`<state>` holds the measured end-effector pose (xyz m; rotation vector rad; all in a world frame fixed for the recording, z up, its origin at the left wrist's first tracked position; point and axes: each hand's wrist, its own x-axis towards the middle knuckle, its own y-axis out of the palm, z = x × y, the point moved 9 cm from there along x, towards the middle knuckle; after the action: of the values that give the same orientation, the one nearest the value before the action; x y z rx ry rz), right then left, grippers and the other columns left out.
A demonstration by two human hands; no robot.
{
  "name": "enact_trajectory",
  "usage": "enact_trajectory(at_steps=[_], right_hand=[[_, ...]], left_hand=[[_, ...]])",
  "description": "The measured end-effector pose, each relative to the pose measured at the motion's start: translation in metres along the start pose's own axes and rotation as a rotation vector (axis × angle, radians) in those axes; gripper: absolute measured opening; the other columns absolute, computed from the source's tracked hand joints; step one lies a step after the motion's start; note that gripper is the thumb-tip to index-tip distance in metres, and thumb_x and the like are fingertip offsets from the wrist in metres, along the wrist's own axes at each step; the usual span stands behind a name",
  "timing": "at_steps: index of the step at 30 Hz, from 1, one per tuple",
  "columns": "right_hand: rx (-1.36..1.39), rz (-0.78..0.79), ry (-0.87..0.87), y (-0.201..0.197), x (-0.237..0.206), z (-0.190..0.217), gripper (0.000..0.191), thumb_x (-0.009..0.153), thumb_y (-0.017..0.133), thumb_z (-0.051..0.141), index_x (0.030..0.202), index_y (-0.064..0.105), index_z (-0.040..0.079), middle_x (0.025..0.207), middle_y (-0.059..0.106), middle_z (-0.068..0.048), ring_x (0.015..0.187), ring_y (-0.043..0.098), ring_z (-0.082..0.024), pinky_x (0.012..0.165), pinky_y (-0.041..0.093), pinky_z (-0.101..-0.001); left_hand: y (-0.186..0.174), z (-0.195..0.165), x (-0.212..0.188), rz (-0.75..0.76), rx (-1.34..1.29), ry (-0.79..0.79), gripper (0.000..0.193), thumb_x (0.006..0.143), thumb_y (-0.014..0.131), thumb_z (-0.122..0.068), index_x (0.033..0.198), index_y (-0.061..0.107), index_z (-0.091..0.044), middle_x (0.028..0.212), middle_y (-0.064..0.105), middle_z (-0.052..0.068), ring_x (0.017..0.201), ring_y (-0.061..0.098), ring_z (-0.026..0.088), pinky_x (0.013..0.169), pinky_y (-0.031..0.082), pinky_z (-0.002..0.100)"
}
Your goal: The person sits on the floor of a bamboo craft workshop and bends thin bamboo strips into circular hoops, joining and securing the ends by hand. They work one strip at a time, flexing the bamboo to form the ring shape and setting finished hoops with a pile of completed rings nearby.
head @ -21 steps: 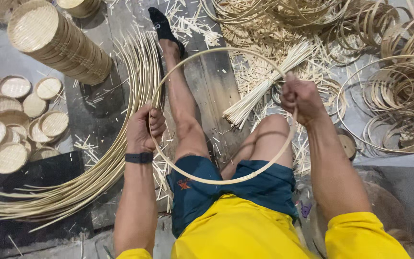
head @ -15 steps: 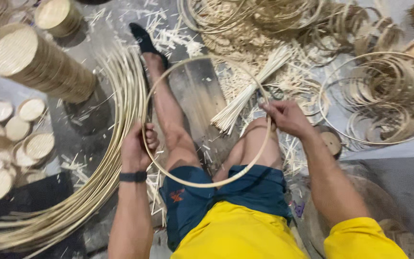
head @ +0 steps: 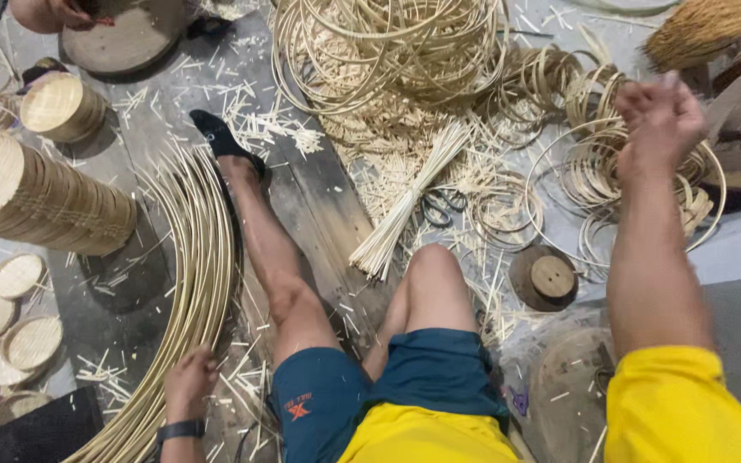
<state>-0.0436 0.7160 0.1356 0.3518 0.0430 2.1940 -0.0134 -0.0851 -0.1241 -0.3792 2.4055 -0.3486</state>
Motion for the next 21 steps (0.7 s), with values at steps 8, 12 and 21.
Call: enact_trajectory(at_steps=[8,12,21], right_hand=[[-0.431,0.562,0.239,0.066,-0.197,-0.136,0.014,0.098,0.062,0.003,0.096,0.076,0.005,0.078,0.072,-0.006,0.068,0.067,-0.011,0.060,0.057,-0.0278],[-0.691,0.805,0.510,0.061,-0.317,-0.186,0.013,0.096,0.069,0.016,0.096,0.075,0.005,0.072,0.072,-0.011,0.063,0.065,-0.016,0.061,0.054,-0.0331],[-0.762,0.813,0.022,0.074,-0.351,-0.160,0.017,0.089,0.074,0.023,0.094,0.076,0.007,0.083,0.074,-0.011,0.066,0.072,-0.021,0.063,0.056,-0.0333]], left_hand=[[-0.018,-0.064,-0.030,-0.477,1.007,0.731,0.082,0.075,0.080,-0.046,0.135,0.066,0.008,0.128,0.063,0.033,0.117,0.059,0.049,0.100,0.044,0.050],[-0.020,-0.052,-0.008,-0.380,1.183,0.456,0.063,0.079,0.079,-0.044,0.130,0.071,-0.008,0.130,0.065,0.024,0.119,0.061,0.041,0.102,0.046,0.049],[-0.065,-0.056,0.013,-0.329,0.574,0.631,0.027,0.088,0.080,-0.030,0.109,0.079,-0.011,0.103,0.075,0.015,0.094,0.074,0.032,0.086,0.057,0.039]])
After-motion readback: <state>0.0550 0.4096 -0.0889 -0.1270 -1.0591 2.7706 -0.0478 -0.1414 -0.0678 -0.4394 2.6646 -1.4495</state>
